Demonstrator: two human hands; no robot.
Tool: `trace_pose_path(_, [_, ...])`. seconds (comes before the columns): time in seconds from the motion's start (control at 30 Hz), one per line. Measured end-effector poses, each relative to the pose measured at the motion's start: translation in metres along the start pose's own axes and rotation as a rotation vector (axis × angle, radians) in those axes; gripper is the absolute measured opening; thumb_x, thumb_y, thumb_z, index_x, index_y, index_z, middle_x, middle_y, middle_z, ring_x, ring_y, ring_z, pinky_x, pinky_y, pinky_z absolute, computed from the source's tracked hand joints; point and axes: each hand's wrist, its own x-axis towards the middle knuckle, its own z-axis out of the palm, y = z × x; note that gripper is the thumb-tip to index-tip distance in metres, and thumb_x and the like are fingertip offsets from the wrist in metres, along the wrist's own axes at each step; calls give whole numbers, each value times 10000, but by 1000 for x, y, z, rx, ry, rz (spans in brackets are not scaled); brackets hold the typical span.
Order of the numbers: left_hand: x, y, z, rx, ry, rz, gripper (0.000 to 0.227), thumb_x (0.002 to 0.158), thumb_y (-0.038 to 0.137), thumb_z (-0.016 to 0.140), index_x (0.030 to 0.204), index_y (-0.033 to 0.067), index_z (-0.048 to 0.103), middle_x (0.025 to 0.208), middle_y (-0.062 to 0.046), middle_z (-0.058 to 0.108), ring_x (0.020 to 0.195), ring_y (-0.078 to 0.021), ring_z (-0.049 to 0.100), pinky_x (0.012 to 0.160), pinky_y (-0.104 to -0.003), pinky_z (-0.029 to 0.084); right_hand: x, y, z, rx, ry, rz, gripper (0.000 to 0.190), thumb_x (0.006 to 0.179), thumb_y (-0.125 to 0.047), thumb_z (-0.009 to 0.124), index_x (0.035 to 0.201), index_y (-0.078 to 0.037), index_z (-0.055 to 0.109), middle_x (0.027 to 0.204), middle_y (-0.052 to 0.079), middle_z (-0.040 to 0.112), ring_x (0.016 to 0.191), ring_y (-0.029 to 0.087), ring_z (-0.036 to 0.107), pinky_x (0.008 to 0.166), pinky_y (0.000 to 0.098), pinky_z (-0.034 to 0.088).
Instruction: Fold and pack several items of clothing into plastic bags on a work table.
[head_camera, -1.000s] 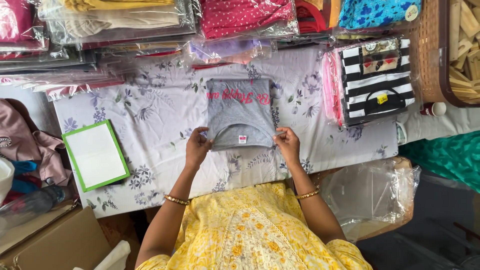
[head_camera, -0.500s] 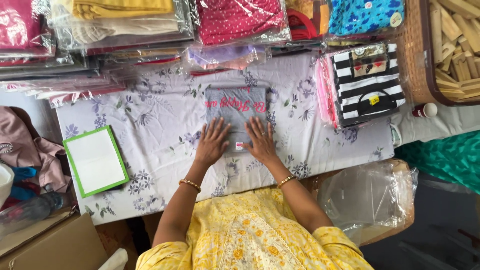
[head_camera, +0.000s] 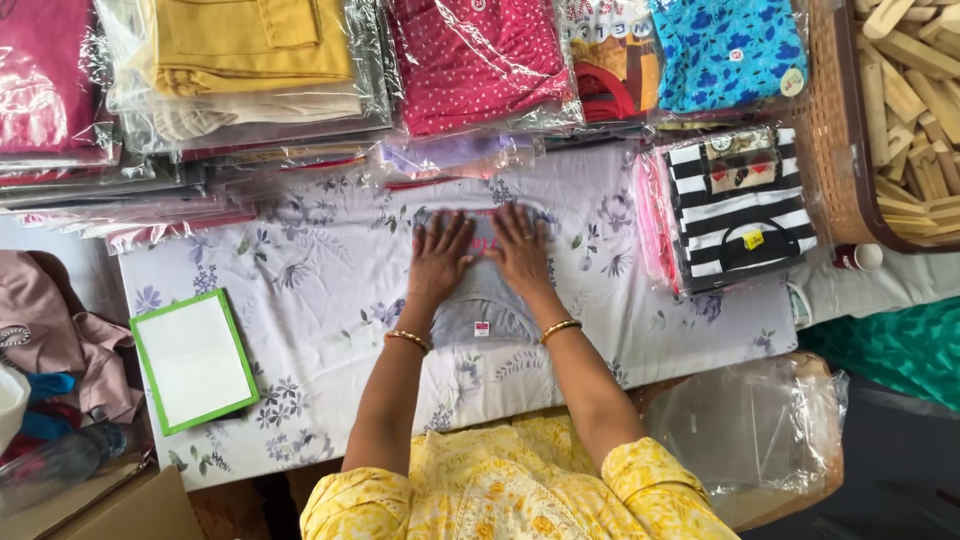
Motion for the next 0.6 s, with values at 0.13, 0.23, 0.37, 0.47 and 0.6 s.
trace_pose_path(0.13, [6, 0, 1, 26, 44, -128, 671, 1021, 551, 422, 1609, 237, 347, 1701, -62, 249, 1574, -354, 132, 1244, -584, 90, -3, 2, 4, -7, 118, 43, 727, 1001, -580, 460, 1617, -209, 349, 1718, 79, 188, 1594, 300, 104, 1247, 622, 38])
trace_pose_path(0.23, [7, 0, 9, 40, 49, -23, 662, 1038, 574, 421, 1623, 270, 356, 1704, -43, 256, 1591, -347, 141, 1263, -602, 89, -6, -6, 5, -39, -40, -64, 725, 999, -590, 459, 1617, -227, 345, 1728, 56, 189, 1606, 277, 99, 1263, 613, 38])
trace_pose_path(0.37, [12, 0, -4, 25, 5, -47, 688, 972, 612, 460, 1590, 322, 371, 1690, -35, 270, 1569, -383, 139, 1243, -626, 80, -2, -5, 1, -26, 37, 5, 733, 965, -626, 491, 1601, -283, 366, 1712, 52, 209, 1593, 287, 99, 1252, 617, 33])
trace_pose_path(0.47, [13, 1, -8, 37, 12, -47, 687, 978, 617, 464, 1595, 328, 373, 1695, -40, 271, 1570, -402, 132, 1246, -634, 79, -1, -5, 0, -31, 46, 0, 720, 984, -621, 492, 1608, -287, 364, 1719, 53, 207, 1603, 291, 95, 1262, 614, 33])
trace_pose_path(0.6, [11, -1, -6, 50, 19, -35, 693, 991, 627, 447, 1607, 319, 378, 1706, -38, 265, 1578, -410, 125, 1243, -659, 77, 0, -8, -4, -61, 16, 7, 729, 979, -624, 490, 1614, -301, 335, 1717, 46, 193, 1594, 286, 89, 1255, 619, 40])
